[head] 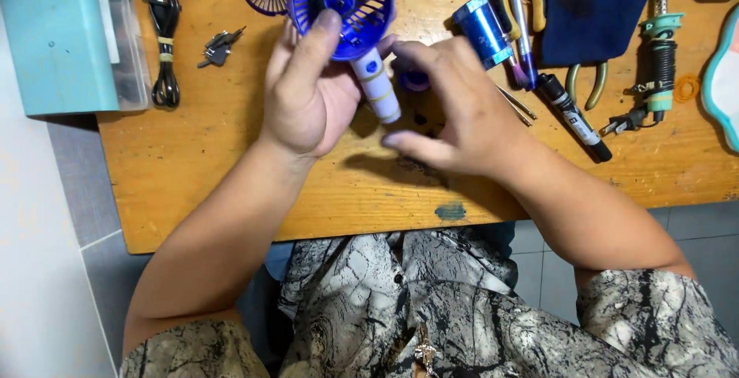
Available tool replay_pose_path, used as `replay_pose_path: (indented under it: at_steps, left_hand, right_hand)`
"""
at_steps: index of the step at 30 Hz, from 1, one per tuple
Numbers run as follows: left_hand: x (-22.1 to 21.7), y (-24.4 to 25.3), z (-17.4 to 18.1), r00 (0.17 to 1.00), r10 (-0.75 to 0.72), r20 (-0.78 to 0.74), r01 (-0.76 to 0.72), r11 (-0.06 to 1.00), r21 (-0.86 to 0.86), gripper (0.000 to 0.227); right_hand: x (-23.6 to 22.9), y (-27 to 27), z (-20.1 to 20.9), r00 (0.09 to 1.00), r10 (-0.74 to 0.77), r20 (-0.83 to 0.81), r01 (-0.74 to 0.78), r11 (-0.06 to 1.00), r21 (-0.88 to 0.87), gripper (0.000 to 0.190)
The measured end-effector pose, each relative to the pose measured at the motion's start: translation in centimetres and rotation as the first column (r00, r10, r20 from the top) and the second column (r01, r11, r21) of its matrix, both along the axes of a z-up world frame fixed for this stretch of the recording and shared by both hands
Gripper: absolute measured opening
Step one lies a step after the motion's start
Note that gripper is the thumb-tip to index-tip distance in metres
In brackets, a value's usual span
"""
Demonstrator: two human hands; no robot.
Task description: Assembling a small handheld fan by fitting the motor and blade assembly into the protective plastic housing.
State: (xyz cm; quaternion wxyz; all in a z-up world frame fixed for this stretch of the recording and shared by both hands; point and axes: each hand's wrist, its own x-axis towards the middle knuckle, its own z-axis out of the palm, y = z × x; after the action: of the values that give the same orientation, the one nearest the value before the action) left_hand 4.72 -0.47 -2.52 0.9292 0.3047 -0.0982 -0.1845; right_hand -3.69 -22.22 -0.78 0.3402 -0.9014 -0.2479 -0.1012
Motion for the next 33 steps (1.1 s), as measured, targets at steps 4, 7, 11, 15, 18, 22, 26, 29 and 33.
replay_pose_path:
  at_steps: [4,7,11,15,18,22,26,29,33]
  left_hand:
    - [-1.0,-0.2,-0.3,0.988,-0.145,0.054,0.149,0.985,-0.083,0.034]
    - [-0.5,-0.3,-1.0,0.958,-0.185,0.217,0.177,0.983,0.056,0.032]
    - [0.4,1.2,-0.3,0.908,-0.235,0.348,0.101,0.927,0.361,0.036]
    - [2.6,3.1,0.7,0.936,-0.001,0.351,-0.168,0.877,0.45,0.046]
    - [3.4,4.8,4.0,0.802,-0.205,0.562,-0.437,0.439,0.785,0.009]
    - [2.7,3.8,5.0,0.691,-0.697,0.193,-0.497,-0.264,0.826,0.04]
    - [1.6,3.2,2.4,0.628,-0.75,0.208,-0.592,-0.287,0.753,0.047]
    - [1.2,3.0,2.2,0.619,-0.746,0.247,-0.637,-0.292,0.714,0.055]
    - [0.5,3.6,3.7,0.656,-0.712,0.249,-0.652,-0.368,0.663,0.054]
  right_hand:
    - [-0.6,1.1,0.2,0.989,-0.016,-0.144,0.042,0.983,0.179,0.076]
    - [-0.3,0.4,-0.2,0.984,-0.034,-0.176,0.08,0.962,0.26,0.069]
    - [-0.2,-0.3,0.2,0.976,-0.09,-0.199,0.137,0.963,0.233,0.052]
    - [-0.4,-1.0,0.0,0.964,-0.211,-0.163,0.229,0.968,0.106,0.048]
    - [-0.6,-1.9,0.2,0.95,-0.289,-0.117,0.287,0.957,-0.036,0.049]
    - [-0.4,-2.9,0.2,0.926,-0.378,0.003,0.366,0.893,-0.261,0.045]
    - [-0.5,-2.9,-0.4,0.912,-0.407,0.044,0.397,0.853,-0.339,0.045]
    - [-0.4,-2.5,-0.5,0.903,-0.418,0.096,0.418,0.808,-0.416,0.043]
    - [0.1,-2.4,-0.6,0.905,-0.409,0.116,0.416,0.795,-0.441,0.035]
